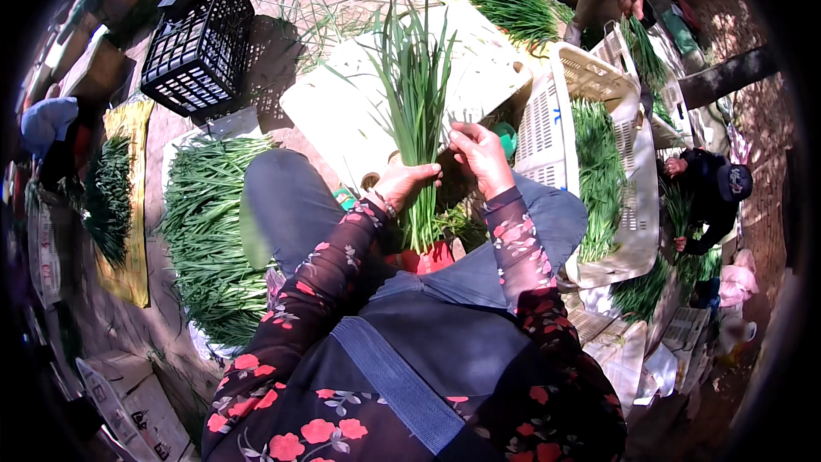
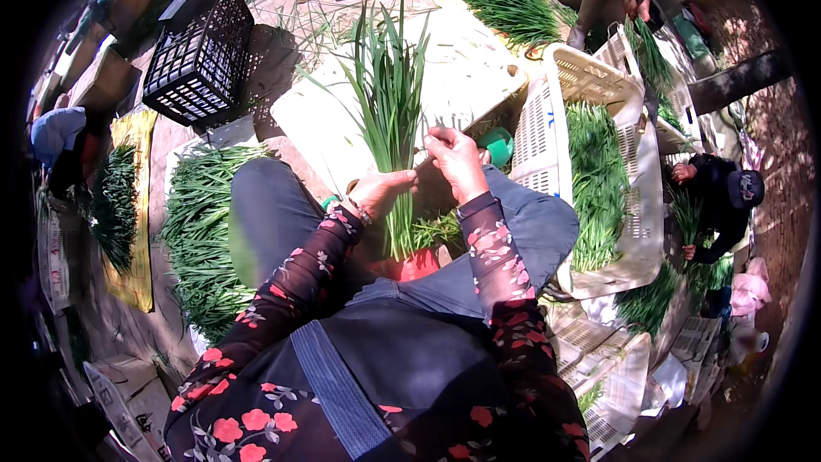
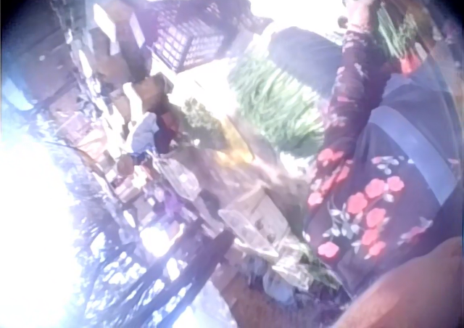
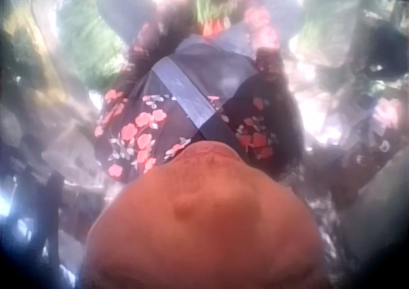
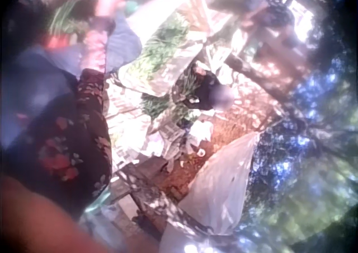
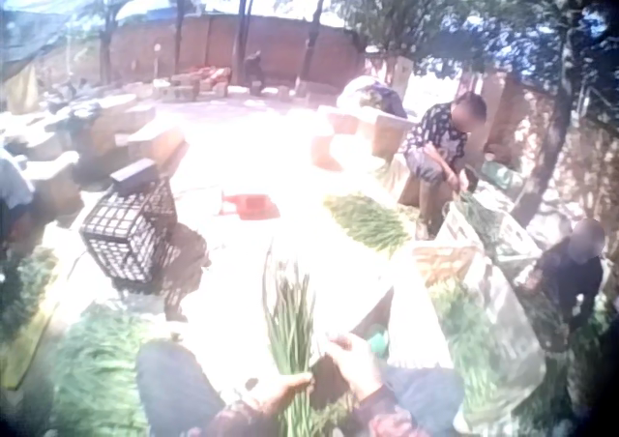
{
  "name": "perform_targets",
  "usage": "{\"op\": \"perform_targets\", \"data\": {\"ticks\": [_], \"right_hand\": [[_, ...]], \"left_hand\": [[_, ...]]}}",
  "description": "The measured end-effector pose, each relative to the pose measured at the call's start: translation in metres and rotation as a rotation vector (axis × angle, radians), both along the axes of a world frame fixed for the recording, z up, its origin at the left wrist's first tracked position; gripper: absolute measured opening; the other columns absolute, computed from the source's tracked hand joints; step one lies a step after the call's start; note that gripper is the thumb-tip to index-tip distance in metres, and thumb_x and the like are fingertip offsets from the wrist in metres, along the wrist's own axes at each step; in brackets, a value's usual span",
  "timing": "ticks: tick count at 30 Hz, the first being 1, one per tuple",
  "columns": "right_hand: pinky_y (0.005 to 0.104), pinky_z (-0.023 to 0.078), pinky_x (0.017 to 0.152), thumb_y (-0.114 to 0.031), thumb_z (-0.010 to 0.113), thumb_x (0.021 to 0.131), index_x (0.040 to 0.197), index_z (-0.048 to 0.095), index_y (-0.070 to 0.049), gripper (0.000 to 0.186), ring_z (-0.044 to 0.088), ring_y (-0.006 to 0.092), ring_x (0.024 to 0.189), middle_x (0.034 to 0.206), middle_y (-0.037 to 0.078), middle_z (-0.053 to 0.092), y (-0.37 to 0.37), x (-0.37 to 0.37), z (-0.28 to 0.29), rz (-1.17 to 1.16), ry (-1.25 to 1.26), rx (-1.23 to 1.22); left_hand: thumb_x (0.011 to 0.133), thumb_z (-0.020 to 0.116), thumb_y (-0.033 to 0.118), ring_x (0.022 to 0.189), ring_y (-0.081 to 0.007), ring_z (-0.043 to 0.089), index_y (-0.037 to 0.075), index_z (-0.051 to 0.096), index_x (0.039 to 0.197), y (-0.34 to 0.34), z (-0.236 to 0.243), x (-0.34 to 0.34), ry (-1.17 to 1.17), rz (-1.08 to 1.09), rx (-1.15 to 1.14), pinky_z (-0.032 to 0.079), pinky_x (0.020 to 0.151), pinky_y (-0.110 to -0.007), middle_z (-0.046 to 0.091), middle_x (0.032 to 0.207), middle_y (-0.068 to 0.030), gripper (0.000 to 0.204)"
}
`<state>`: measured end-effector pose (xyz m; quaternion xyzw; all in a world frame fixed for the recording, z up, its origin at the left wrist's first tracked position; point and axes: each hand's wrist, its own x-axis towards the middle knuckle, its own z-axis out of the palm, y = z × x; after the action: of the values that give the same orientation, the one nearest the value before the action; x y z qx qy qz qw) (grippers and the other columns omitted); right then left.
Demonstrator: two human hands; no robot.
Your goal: The person picks up bunches of green plants, removes outer leaves or debris by hand, and stacks the cleaned bundles onto a pile before wrapping a large bundle in paper.
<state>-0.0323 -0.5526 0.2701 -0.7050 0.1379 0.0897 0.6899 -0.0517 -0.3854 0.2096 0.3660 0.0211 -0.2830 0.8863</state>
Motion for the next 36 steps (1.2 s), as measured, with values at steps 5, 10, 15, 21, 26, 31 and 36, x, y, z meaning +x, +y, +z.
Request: {"op": "perform_targets", "data": {"ticks": [5, 10, 15, 21, 26, 31, 36], "right_hand": [[0.0191, 0.042, 0.056, -0.013, 0.066, 0.086, 0.092, 0.063, -0.002, 0.013, 0.05, 0.0037, 0.06, 0.072, -0.003, 0.058, 0.013, -0.002, 0.024, 0.008, -0.155, -0.049], [0.027, 0.051, 0.065, -0.019, 0.073, 0.077, 0.084, 0.065, 0.001, 0.022, 0.063, 0.0121, 0.068, 0.073, 0.007, 0.066, 0.046, 0.002, 0.018, 0.143, -0.36, -0.48], [0.0284, 0.052, 0.066, -0.019, 0.074, 0.074, 0.084, 0.066, 0.0, 0.023, 0.065, 0.015, 0.068, 0.074, 0.008, 0.067, 0.052, 0.012, 0.013, 0.125, -0.279, -0.489], [0.0267, 0.051, 0.067, -0.015, 0.073, 0.074, 0.084, 0.066, 0.0, 0.02, 0.063, 0.0128, 0.068, 0.074, 0.008, 0.067, 0.054, 0.013, 0.011, 0.141, -0.311, -0.434], [0.0208, 0.043, 0.054, -0.009, 0.07, 0.08, 0.086, 0.061, -0.001, 0.014, 0.053, 0.0058, 0.06, 0.069, 0.0, 0.06, 0.052, 0.008, 0.014, 0.091, -0.181, -0.055], [0.0204, 0.043, 0.054, -0.009, 0.069, 0.081, 0.089, 0.06, -0.001, 0.014, 0.052, 0.0054, 0.058, 0.068, -0.001, 0.059, 0.047, 0.003, 0.016, 0.09, -0.11, 0.022], [0.0222, 0.047, 0.058, -0.01, 0.07, 0.081, 0.088, 0.062, 0.002, 0.016, 0.055, 0.0074, 0.062, 0.07, 0.002, 0.061, 0.05, 0.01, 0.003, 0.098, -0.355, -0.407]], "left_hand": [[0.078, 0.071, 0.002, 0.074, -0.0159, 0.062, 0.003, 0.058, 0.105, -0.001, -0.005, -0.001, -0.014, 0.07, 0.079, 0.052, 0.067, -0.029, 0.064, 0.087, -0.0059, 0.03], [0.078, 0.071, 0.003, 0.076, -0.0124, 0.061, 0.004, 0.057, 0.105, -0.009, -0.012, -0.001, -0.026, 0.108, 0.08, 0.051, 0.065, -0.026, 0.062, 0.09, -0.0025, 0.03], [0.075, 0.073, 0.002, 0.077, -0.0124, 0.061, 0.001, 0.06, 0.103, -0.01, -0.024, 0.0, -0.005, 0.158, 0.088, 0.052, 0.07, -0.027, 0.064, 0.09, -0.0042, 0.031], [0.078, 0.073, 0.006, 0.078, -0.013, 0.061, 0.002, 0.058, 0.103, -0.012, -0.039, 0.0, -0.044, 0.187, 0.149, 0.051, 0.068, -0.026, 0.063, 0.091, -0.0046, 0.029], [0.08, 0.07, 0.005, 0.08, -0.0131, 0.061, 0.003, 0.058, 0.104, -0.012, -0.038, -0.002, -0.037, 0.184, 0.102, 0.051, 0.07, -0.026, 0.063, 0.093, -0.0038, 0.027], [0.08, 0.068, 0.001, 0.08, -0.0091, 0.059, 0.004, 0.06, 0.102, -0.008, -0.025, -0.001, -0.046, 0.22, 0.029, 0.049, 0.074, -0.023, 0.063, 0.091, 0.0, 0.023], [0.078, 0.072, 0.004, 0.08, -0.0081, 0.059, 0.004, 0.062, 0.101, -0.012, -0.019, -0.003, -0.131, 0.259, 0.313, 0.049, 0.073, -0.023, 0.065, 0.091, 0.0, 0.025]]}}
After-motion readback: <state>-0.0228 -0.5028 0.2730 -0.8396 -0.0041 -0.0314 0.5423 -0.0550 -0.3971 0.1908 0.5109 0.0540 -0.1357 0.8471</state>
